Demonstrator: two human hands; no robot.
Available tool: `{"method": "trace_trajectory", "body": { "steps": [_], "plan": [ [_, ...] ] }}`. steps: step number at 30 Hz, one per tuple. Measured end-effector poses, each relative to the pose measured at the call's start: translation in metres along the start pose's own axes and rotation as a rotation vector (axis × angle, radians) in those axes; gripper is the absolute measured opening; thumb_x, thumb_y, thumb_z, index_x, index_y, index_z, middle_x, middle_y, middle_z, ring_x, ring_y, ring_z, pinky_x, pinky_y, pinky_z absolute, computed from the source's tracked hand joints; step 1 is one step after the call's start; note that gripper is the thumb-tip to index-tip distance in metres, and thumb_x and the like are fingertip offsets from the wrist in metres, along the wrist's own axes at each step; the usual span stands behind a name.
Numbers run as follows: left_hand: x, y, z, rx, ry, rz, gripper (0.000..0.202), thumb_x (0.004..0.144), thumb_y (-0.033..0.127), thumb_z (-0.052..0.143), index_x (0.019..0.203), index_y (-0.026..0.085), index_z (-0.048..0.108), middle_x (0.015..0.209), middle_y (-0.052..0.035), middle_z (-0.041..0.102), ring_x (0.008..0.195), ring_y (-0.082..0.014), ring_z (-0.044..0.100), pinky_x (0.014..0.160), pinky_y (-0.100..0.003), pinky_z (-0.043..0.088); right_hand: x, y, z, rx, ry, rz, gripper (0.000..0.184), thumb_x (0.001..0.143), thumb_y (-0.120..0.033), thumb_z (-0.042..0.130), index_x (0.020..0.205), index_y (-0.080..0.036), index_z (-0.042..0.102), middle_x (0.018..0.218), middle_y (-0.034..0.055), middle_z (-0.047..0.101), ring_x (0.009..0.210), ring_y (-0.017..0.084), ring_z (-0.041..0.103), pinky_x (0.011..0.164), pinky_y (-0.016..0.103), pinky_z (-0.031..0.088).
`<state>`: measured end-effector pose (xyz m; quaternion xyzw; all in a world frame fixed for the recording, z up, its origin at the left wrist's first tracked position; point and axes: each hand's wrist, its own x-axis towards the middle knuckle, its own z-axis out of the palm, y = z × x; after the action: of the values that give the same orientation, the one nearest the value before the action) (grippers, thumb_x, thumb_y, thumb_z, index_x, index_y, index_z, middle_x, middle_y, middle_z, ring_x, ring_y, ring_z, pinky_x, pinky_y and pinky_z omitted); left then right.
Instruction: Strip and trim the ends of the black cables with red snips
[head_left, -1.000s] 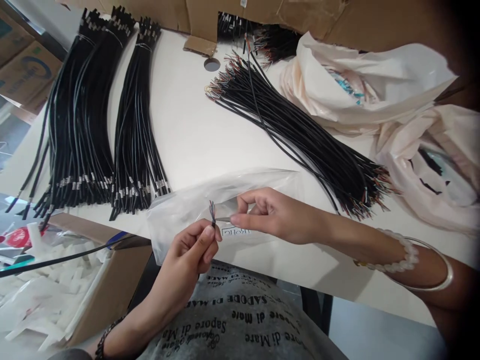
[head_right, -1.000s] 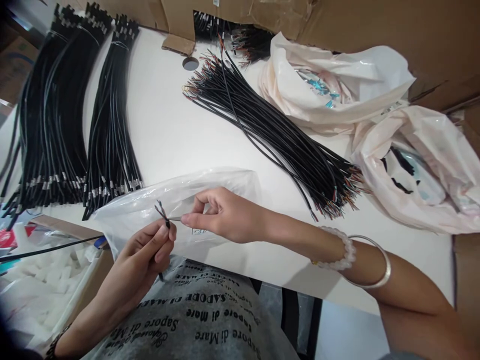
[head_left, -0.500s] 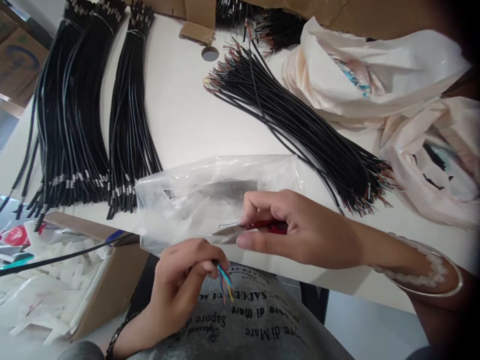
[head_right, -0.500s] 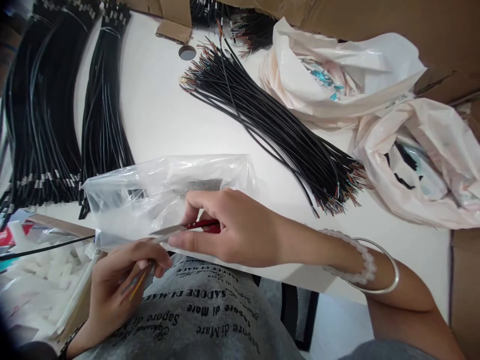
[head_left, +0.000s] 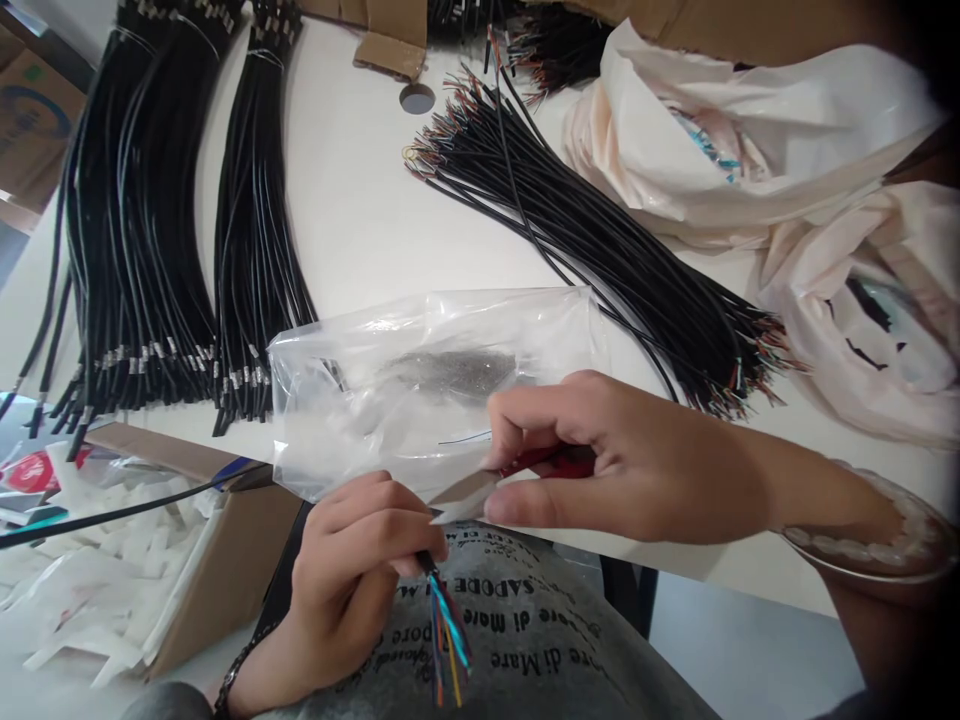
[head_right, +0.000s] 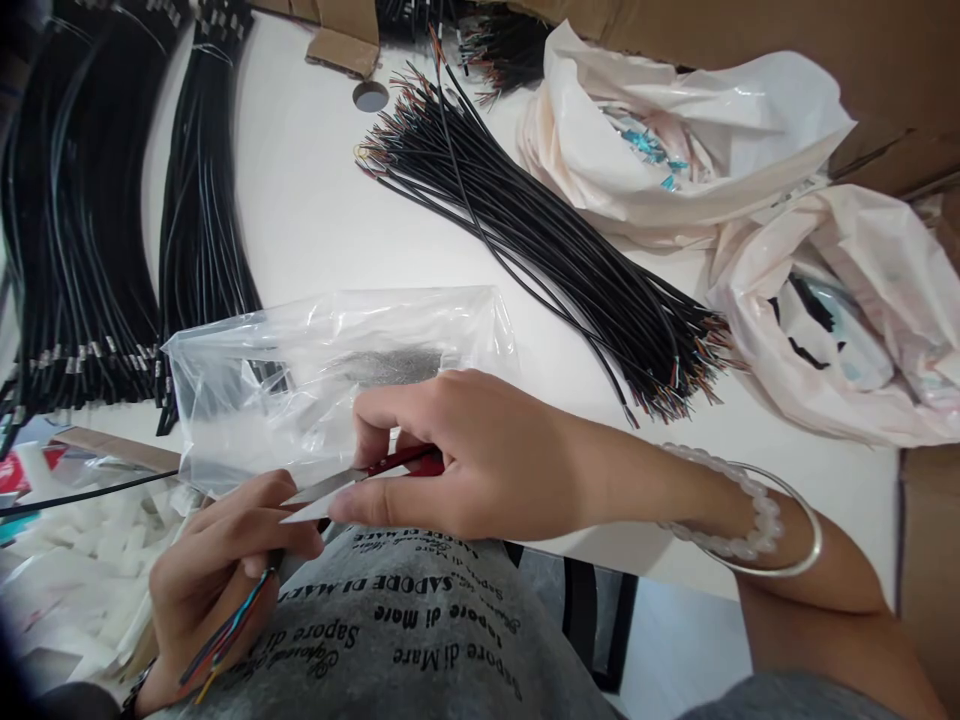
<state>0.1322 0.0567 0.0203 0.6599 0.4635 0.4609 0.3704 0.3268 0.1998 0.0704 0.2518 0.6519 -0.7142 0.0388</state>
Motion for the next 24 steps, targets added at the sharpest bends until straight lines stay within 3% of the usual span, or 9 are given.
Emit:
{"method": "trace_trajectory", "body": {
  "steps": [4,13,24],
  "plan": [
    [0.004,0.004,0.000,0.043,0.015,0.011,0.025,0.101,0.017,0.041,0.083,0.017,0.058,0.066,0.0014,0.059,0.061,-0.0071,0.052,0.058,-0.020,0.042,-0.001,0.001,-0.002,0.167,-0.069,0.055,0.020,0.086,-0.032,0.070,0.084,-0.020,0.055,0.068,-0.0054,0.058,0.058,0.007,0.045,0.051,0.018,0.034],
    [0.001,0.003,0.002,0.057,0.012,-0.005,0.023,0.102,0.025,0.039,0.084,0.020,0.052,0.064,0.0023,0.057,0.054,-0.0081,0.046,0.052,-0.024,0.036,0.008,0.002,-0.001,0.165,-0.105,0.044,0.018,0.086,-0.030,0.070,0.084,-0.019,0.056,0.064,-0.0056,0.056,0.057,0.008,0.045,0.051,0.019,0.034],
    [-0.005,-0.002,0.003,0.000,-0.006,-0.012,0.035,0.104,0.035,0.033,0.077,0.019,0.047,0.056,0.0042,0.043,0.050,-0.0081,0.036,0.054,-0.027,0.030,0.018,0.008,0.001,0.125,-0.101,-0.145,0.010,0.087,-0.021,0.070,0.084,-0.015,0.062,0.071,-0.0058,0.062,0.061,0.005,0.051,0.053,0.018,0.037]
  ]
}}
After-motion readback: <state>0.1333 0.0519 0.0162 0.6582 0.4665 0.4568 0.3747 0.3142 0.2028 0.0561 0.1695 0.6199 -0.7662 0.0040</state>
